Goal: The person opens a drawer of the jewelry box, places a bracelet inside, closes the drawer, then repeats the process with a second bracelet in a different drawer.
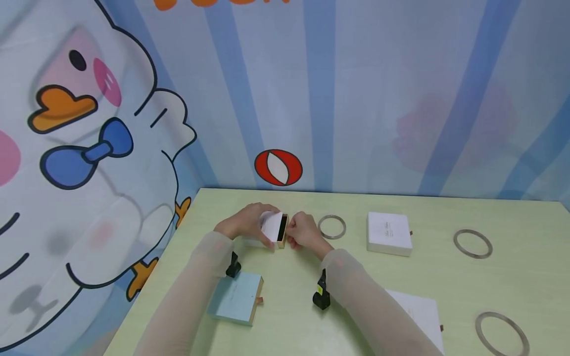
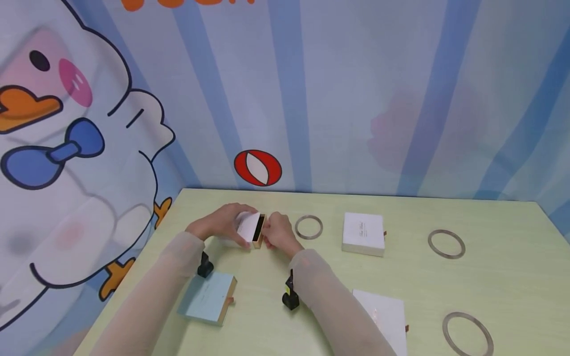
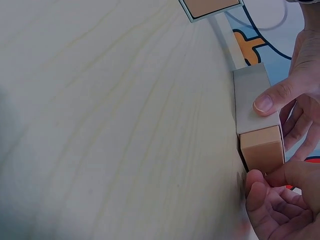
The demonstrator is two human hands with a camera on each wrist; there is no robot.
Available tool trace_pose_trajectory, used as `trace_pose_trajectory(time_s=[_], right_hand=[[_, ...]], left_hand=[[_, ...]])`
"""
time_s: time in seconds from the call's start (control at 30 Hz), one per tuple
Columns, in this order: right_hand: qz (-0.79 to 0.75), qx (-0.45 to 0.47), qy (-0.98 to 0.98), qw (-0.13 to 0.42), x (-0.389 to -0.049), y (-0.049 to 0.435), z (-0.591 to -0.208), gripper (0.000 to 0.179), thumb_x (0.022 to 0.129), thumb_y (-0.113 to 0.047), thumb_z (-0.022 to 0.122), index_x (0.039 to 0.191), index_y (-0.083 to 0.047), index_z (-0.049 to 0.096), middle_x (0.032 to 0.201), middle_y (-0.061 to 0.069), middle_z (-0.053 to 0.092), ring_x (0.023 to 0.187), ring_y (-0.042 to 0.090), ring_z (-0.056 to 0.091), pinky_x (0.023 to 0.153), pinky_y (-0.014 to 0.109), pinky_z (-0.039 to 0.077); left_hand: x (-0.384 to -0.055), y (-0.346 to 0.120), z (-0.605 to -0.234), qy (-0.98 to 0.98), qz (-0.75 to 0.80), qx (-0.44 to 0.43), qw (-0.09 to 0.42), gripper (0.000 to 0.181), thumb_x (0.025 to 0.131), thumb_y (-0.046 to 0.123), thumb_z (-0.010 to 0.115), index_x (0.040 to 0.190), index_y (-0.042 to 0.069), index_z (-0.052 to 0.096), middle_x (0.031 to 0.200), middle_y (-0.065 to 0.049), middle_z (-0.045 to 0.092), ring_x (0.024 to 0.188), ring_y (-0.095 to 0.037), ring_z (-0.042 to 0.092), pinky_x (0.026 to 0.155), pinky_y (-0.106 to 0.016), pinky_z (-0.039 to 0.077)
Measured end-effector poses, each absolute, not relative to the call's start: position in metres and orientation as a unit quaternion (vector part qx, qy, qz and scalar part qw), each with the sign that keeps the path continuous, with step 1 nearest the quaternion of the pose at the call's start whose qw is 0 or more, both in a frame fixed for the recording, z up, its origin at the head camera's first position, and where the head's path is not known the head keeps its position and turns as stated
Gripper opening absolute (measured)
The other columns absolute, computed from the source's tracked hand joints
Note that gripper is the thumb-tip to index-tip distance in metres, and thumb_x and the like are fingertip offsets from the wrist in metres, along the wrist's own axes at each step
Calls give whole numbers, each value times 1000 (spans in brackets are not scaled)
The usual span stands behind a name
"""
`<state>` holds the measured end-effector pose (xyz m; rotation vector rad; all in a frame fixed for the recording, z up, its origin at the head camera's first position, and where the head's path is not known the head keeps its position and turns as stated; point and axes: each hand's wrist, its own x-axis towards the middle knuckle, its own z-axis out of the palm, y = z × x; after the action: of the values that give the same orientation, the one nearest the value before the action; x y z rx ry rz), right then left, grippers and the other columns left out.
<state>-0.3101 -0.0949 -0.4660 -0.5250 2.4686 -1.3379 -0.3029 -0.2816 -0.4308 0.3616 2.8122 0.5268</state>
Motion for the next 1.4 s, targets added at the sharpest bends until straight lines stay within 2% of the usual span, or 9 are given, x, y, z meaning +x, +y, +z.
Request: trace_pose_trajectory(time_s=[0.27,0.57,0.93,1.17,1.4], right_hand=[[-452,-192,863,124,-311,-93,-466,24,91,4,60,69,9,66,57,17,64,44,21,60,41,24,46],[-447,-191,864,130,-314,-91,-467,24,93,4,59,69,8,66,58,17,65,44,20,60,41,23,46],[-460,-221,850,128,-314,-87,-466,31,91,6,56,62,2,63,50,8,60,40,16,59,43,28,51],[-444,-200,863,131,-314,-87,-466,28,92,6,57,65,7,64,54,14,63,42,20,59,42,25,48],[-437,-196,867,137,-313,-85,-463,27,92,5,58,66,8,64,54,15,62,43,22,60,42,25,47]], left_hand=[[-300,-280,-427,967,180,125,128,91,63,30,97,143,17,55,143,-6,52,123,-25,47,106,-47,41],[-300,-280,-426,965,185,131,129,90,64,30,97,142,16,55,142,-6,53,121,-25,47,104,-47,42],[-298,-281,-426,962,195,137,131,91,63,30,97,142,15,55,141,-6,53,121,-25,47,104,-46,42],[-299,-282,-428,962,197,139,128,91,63,30,97,142,14,55,140,-6,54,121,-25,48,104,-46,42],[-300,-283,-429,962,194,142,125,93,62,32,98,142,14,55,139,-6,54,121,-25,48,104,-46,42]])
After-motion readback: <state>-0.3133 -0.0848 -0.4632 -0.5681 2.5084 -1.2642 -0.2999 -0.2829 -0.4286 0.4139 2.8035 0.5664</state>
